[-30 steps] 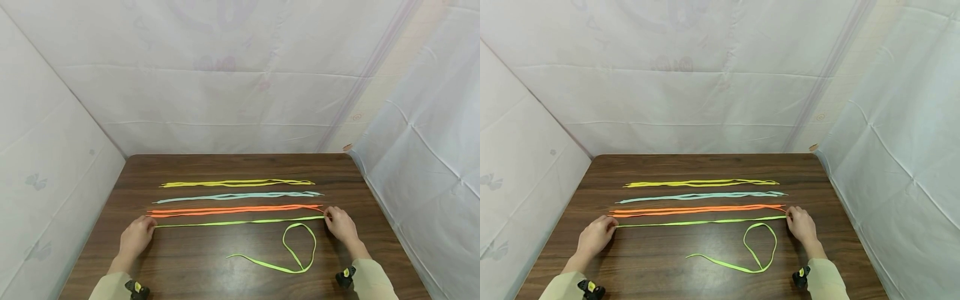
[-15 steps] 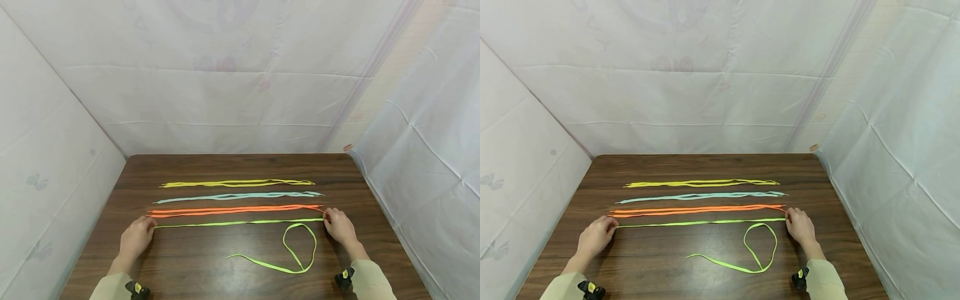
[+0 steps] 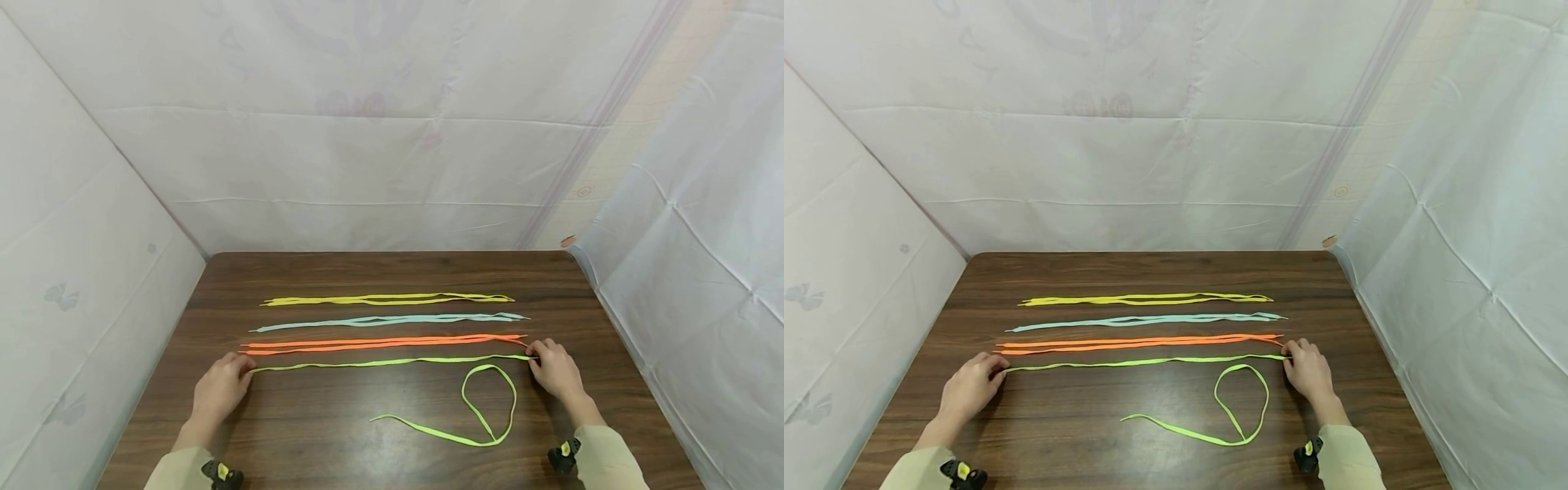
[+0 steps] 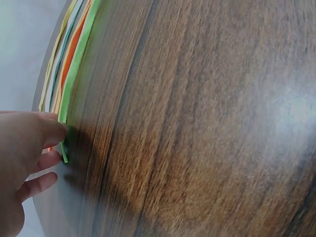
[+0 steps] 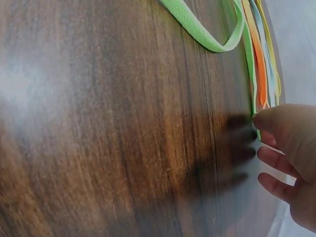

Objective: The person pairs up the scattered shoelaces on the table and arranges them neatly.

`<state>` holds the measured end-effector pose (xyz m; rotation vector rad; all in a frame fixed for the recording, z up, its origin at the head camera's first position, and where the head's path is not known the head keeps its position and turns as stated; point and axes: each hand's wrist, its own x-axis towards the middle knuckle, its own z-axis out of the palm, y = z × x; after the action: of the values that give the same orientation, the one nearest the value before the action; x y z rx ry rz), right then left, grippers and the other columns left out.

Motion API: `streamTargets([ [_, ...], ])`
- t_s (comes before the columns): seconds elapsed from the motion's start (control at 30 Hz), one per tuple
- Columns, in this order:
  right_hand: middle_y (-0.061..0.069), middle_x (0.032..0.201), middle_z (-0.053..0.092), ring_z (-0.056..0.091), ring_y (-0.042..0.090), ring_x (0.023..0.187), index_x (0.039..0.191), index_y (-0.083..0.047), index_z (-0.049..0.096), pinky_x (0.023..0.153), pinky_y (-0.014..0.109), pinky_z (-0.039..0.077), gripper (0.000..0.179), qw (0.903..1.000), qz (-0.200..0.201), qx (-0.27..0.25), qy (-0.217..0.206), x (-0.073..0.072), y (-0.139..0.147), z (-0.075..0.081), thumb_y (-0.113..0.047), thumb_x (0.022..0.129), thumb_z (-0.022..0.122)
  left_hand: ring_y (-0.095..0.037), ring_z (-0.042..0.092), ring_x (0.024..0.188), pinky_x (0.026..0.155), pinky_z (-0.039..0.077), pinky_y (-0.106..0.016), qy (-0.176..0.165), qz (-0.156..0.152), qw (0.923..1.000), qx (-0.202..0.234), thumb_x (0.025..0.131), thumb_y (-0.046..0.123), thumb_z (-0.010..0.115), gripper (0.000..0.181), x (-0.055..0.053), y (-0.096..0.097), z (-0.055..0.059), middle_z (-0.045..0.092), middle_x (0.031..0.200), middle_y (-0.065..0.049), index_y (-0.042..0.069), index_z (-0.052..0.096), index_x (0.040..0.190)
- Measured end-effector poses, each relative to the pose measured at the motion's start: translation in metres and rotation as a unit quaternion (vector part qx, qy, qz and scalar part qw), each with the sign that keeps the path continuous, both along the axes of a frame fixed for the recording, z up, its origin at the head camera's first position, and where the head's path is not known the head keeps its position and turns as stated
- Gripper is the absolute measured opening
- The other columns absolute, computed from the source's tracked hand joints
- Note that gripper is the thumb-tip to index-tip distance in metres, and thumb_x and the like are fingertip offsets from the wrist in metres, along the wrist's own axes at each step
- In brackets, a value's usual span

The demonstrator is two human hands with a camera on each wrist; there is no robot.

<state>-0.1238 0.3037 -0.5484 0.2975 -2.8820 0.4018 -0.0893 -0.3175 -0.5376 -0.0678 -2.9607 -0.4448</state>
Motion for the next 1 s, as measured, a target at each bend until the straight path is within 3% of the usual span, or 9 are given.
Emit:
streamTargets([
  [0.3,0.013,0.089,0.059,0.057,0.033,0.077,0.094,-0.006,0.064,0.063,0.047,0.047,0.021,1.0000,0.006,-0.001,0.000,0.005,-0.004,0.006,-0.005,0.074,0.071,-0.035,0.060,0.079,0.055,0.048,-0.046,0.021,-0.013,0.9997,-0.002,0.070,0.005,0.076,0.021,0.004,0.007,0.009,0.062,0.094,-0.016,0.007,0.067,0.090],
  [0.6,0.016,0.094,0.060,0.058,0.036,0.080,0.103,-0.004,0.064,0.061,0.048,0.047,0.033,0.9988,0.036,0.000,0.032,0.006,-0.019,0.012,-0.006,0.072,0.073,-0.038,0.059,0.089,0.070,0.049,-0.052,0.037,-0.046,0.9978,-0.030,0.069,0.009,0.078,0.036,0.005,0.036,0.021,0.060,0.100,-0.018,0.002,0.064,0.101],
  [0.77,0.013,0.094,0.060,0.058,0.034,0.082,0.103,-0.007,0.064,0.060,0.048,0.047,0.033,0.9980,0.048,-0.002,0.040,0.008,-0.029,0.012,-0.009,0.072,0.075,-0.035,0.058,0.093,0.075,0.048,-0.050,0.038,-0.069,0.9963,-0.035,0.070,0.013,0.079,0.038,0.005,0.056,0.022,0.060,0.100,-0.014,0.005,0.063,0.104],
  [1.0,0.009,0.094,0.059,0.057,0.029,0.083,0.103,-0.011,0.064,0.060,0.046,0.047,0.033,0.9966,0.074,0.003,0.035,0.010,-0.041,0.008,-0.013,0.072,0.076,-0.031,0.060,0.092,0.073,0.050,-0.045,0.077,-0.120,0.9890,-0.039,0.066,0.014,0.081,0.042,0.002,0.086,0.015,0.061,0.100,-0.011,0.006,0.064,0.104],
])
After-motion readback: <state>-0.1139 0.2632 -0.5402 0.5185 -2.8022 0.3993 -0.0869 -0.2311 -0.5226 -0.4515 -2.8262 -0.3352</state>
